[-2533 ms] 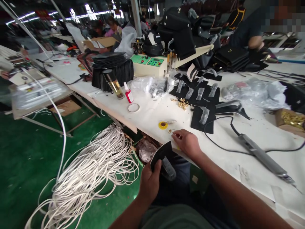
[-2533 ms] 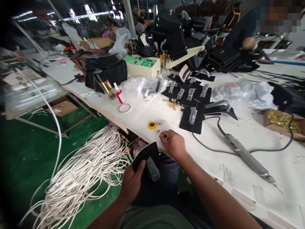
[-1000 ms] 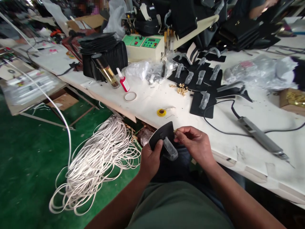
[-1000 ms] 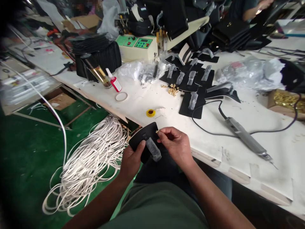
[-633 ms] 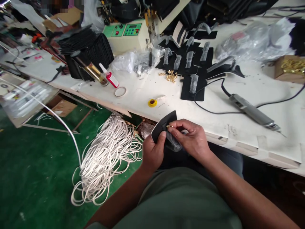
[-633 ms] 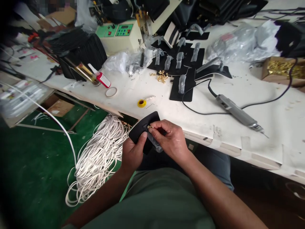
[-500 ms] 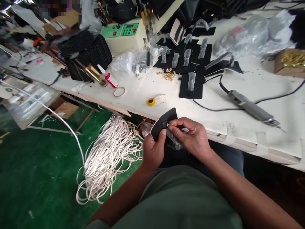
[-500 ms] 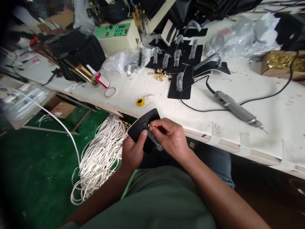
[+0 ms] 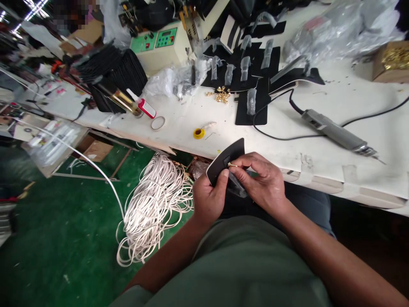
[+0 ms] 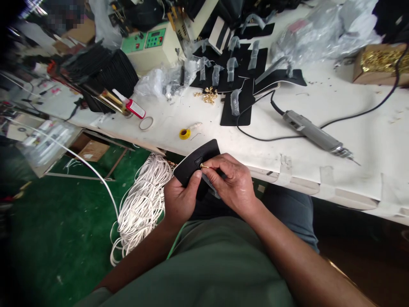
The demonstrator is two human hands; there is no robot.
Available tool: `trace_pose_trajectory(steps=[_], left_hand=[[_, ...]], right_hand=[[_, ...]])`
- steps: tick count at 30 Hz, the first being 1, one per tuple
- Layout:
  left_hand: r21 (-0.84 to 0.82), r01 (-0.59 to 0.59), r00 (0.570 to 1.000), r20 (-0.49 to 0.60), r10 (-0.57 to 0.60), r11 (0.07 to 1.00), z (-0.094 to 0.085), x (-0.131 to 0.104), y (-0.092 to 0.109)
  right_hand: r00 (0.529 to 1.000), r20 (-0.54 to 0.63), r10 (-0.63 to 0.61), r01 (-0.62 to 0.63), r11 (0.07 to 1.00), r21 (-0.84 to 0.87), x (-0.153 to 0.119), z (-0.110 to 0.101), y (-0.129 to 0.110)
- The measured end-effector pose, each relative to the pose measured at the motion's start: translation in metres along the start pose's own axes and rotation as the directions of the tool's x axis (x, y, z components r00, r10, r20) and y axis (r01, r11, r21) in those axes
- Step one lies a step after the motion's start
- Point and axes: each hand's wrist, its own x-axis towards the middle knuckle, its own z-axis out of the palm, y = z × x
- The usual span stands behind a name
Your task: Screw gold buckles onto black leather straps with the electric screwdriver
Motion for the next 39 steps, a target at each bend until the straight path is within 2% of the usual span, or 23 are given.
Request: trace_pose_trajectory(steps=[6, 13, 16, 19, 22, 24, 26, 29, 31, 39], left_hand=[[0.137, -0.118, 0.993, -0.013, 0.120, 0.984, 0.000, -0.002, 0.000], [0.217, -0.250, 0.966, -0.004, 0.257, 0.944, 0.001, -0.002, 0.008], [0.269, -0.282, 0.957, 0.011, 0.289, 0.921, 0.000, -0.003, 0.010], [0.319, -0.288, 0.955, 0.027, 0.295, 0.903, -0.001, -0.004, 0.012], [0.339, -0.270, 0.961, 0.032, 0.275, 0.901, -0.002, -0.007, 0.015], [0.337, -0.255, 0.965, 0.027, 0.261, 0.907, -0.001, -0.009, 0.016], [0.328, -0.246, 0.967, 0.020, 0.253, 0.912, -0.001, -0.011, 0.016], [0.314, -0.244, 0.968, 0.027, 0.248, 0.917, 0.001, -0.013, 0.015], [0.302, -0.249, 0.968, 0.040, 0.249, 0.920, 0.001, -0.013, 0.014], [0.182, -0.304, 0.951, 0.112, 0.287, 0.935, 0.007, -0.013, 0.018]], right_hand=[[1.000, -0.001, -0.023, 0.023, 0.999, -0.045, -0.002, -0.004, -0.003], [0.997, -0.061, -0.055, 0.047, 0.992, -0.120, -0.001, -0.010, -0.011], [0.986, -0.039, -0.161, 0.148, 0.962, -0.228, 0.001, -0.016, -0.010], [0.949, 0.022, -0.314, 0.300, 0.884, -0.358, 0.002, -0.023, -0.009], [0.929, 0.077, -0.362, 0.363, 0.849, -0.384, 0.002, -0.026, -0.010], [0.955, 0.055, -0.293, 0.294, 0.895, -0.335, 0.001, -0.024, -0.013], [0.987, 0.006, -0.164, 0.160, 0.956, -0.246, 0.000, -0.019, -0.017], [0.999, -0.037, -0.007, 0.002, 0.990, -0.142, -0.004, -0.012, -0.018], [0.998, -0.057, 0.012, -0.020, 0.992, -0.127, -0.007, -0.009, -0.017], [0.978, -0.204, -0.039, 0.000, 0.982, -0.189, -0.009, -0.014, -0.016]])
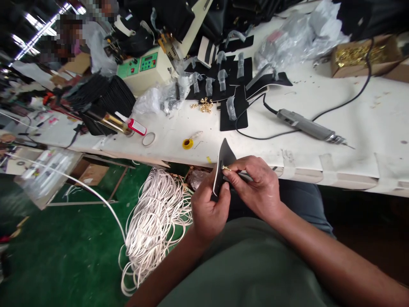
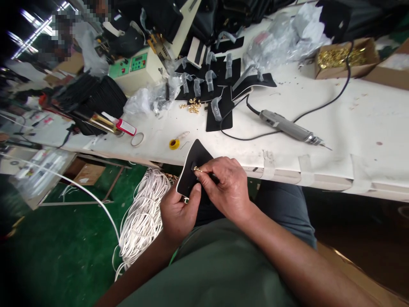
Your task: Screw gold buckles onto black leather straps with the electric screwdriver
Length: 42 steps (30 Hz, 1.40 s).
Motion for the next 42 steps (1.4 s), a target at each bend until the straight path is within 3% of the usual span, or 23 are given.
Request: trace_pose_trajectory(steps=[6, 11, 14, 17, 23, 27, 34, 42], left_hand=[[-0.091, -0.029, 0.998, 0.048, 0.034, 0.995, 0.002, 0.000, 0.003], [-0.072, -0.114, 0.980, 0.154, 0.124, 0.991, 0.000, 0.000, -0.003], [0.005, -0.221, 0.953, 0.212, 0.215, 0.975, 0.002, 0.003, -0.003], [0.046, -0.253, 0.941, 0.243, 0.235, 0.966, 0.007, 0.007, 0.001], [-0.112, -0.266, 0.888, 0.358, 0.288, 0.958, 0.026, 0.031, -0.009], [-0.068, -0.350, 0.877, 0.328, 0.352, 0.934, 0.052, 0.058, -0.022], [-0.047, -0.455, 0.862, 0.229, 0.453, 0.889, 0.095, 0.091, -0.036], [-0.128, -0.419, 0.845, 0.307, 0.437, 0.899, 0.122, 0.099, -0.048]], right_hand=[[0.998, 0.043, -0.040, 0.039, 0.999, 0.017, -0.001, -0.009, -0.005], [0.982, 0.175, -0.065, 0.050, 0.995, 0.090, -0.003, -0.020, -0.005], [0.982, 0.187, 0.025, -0.043, 0.995, 0.092, -0.002, -0.026, -0.008], [0.964, 0.189, 0.186, -0.209, 0.972, 0.109, 0.003, -0.034, -0.012], [0.820, 0.299, 0.488, -0.543, 0.828, 0.137, 0.026, -0.061, 0.008], [0.690, 0.416, 0.592, -0.693, 0.707, 0.142, 0.043, -0.076, 0.041], [0.584, 0.464, 0.666, -0.787, 0.605, 0.122, 0.064, -0.082, 0.085], [0.443, 0.526, 0.726, -0.868, 0.493, 0.050, 0.080, -0.089, 0.110]])
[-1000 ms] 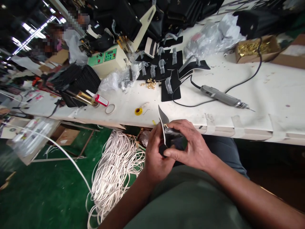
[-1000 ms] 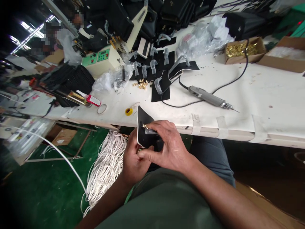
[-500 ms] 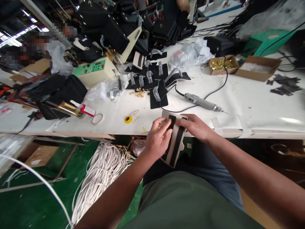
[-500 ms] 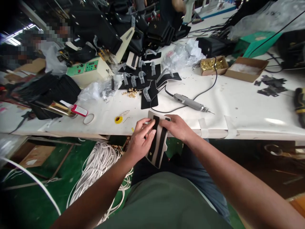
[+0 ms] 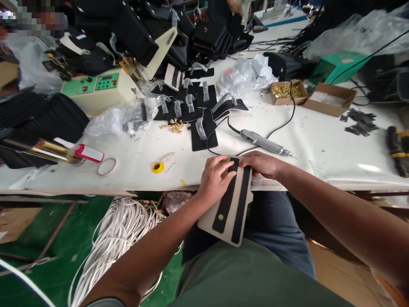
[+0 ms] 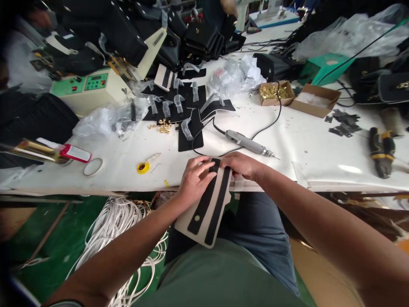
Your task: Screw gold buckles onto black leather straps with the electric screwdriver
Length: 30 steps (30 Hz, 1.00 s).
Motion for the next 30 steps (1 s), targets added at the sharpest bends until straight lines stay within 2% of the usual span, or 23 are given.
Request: trace_pose_trajectory(steps=[6, 13, 19, 30], left_hand=[[0.010, 0.036, 0.998, 0.049, -0.036, 0.999, 0.013, 0.007, -0.004], [-0.015, 0.033, 0.998, 0.049, -0.032, 0.999, 0.020, 0.005, -0.012], [0.074, 0.086, 0.991, 0.096, -0.093, 0.994, 0.021, 0.004, -0.010], [0.173, 0.100, 0.977, 0.172, -0.130, 0.980, 0.022, 0.011, -0.008]], right_hand=[[0.997, 0.001, 0.073, -0.072, 0.986, -0.151, 0.010, -0.011, -0.004], [0.994, -0.040, 0.098, -0.106, 0.946, -0.307, 0.014, -0.004, -0.008], [0.994, -0.083, 0.072, -0.105, 0.845, -0.524, 0.014, -0.001, -0.017], [0.988, -0.152, 0.042, -0.128, 0.776, -0.618, 0.016, -0.008, -0.008]])
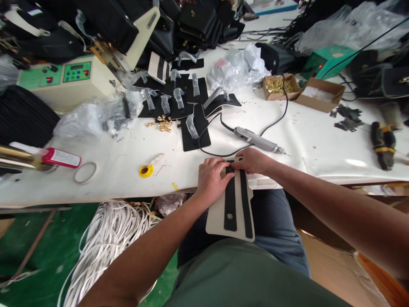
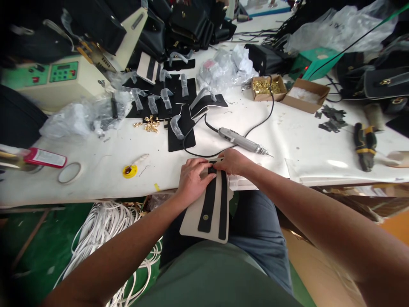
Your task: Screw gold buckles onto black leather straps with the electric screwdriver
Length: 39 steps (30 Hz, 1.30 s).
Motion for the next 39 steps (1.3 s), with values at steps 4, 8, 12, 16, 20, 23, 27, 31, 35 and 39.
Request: trace_pose_trajectory(steps=[4, 8, 12, 16, 20, 23, 27, 31, 35, 39], left_hand=[[0.022, 0.009, 0.999, 0.042, -0.010, 1.000, -0.005, 0.004, 0.002], [0.033, -0.004, 1.000, 0.021, 0.004, 0.999, -0.007, 0.005, -0.001], [0.040, -0.039, 0.999, -0.001, 0.039, 0.998, -0.006, 0.009, -0.008], [0.026, -0.052, 0.998, 0.028, 0.052, 0.998, -0.010, 0.014, -0.009], [0.018, -0.047, 0.998, 0.050, 0.046, 0.999, -0.011, 0.017, -0.012], [0.009, -0.042, 0.998, 0.044, 0.042, 0.999, -0.009, 0.016, -0.016], [-0.018, -0.045, 0.998, 0.037, 0.046, 0.999, -0.006, 0.013, -0.019], [-0.032, -0.037, 0.999, 0.029, 0.038, 0.999, -0.006, 0.014, -0.018], [-0.035, -0.026, 0.999, 0.036, 0.028, 0.999, -0.007, 0.013, -0.014], [-0.049, -0.016, 0.999, 0.030, 0.018, 0.999, -0.008, 0.012, -0.010]], right_hand=[[0.999, -0.021, 0.025, -0.026, 1.000, -0.015, 0.001, 0.002, 0.001], [0.989, -0.147, -0.033, 0.028, 0.999, -0.040, -0.008, 0.004, -0.001], [0.914, -0.382, -0.138, 0.108, 0.989, -0.098, -0.023, -0.005, 0.016], [0.794, -0.592, -0.136, 0.117, 0.991, -0.071, -0.035, -0.043, 0.063], [0.690, -0.724, 0.014, -0.080, 0.995, -0.058, -0.024, -0.100, 0.119], [0.625, -0.774, 0.099, -0.224, 0.973, -0.057, -0.006, -0.131, 0.149], [0.604, -0.785, 0.139, -0.341, 0.935, -0.097, 0.018, -0.149, 0.163], [0.630, -0.766, 0.127, -0.406, 0.895, -0.186, 0.031, -0.159, 0.163], [0.700, -0.705, 0.111, -0.441, 0.844, -0.305, 0.031, -0.168, 0.159], [0.752, -0.649, 0.112, -0.473, 0.778, -0.414, 0.031, -0.178, 0.150]])
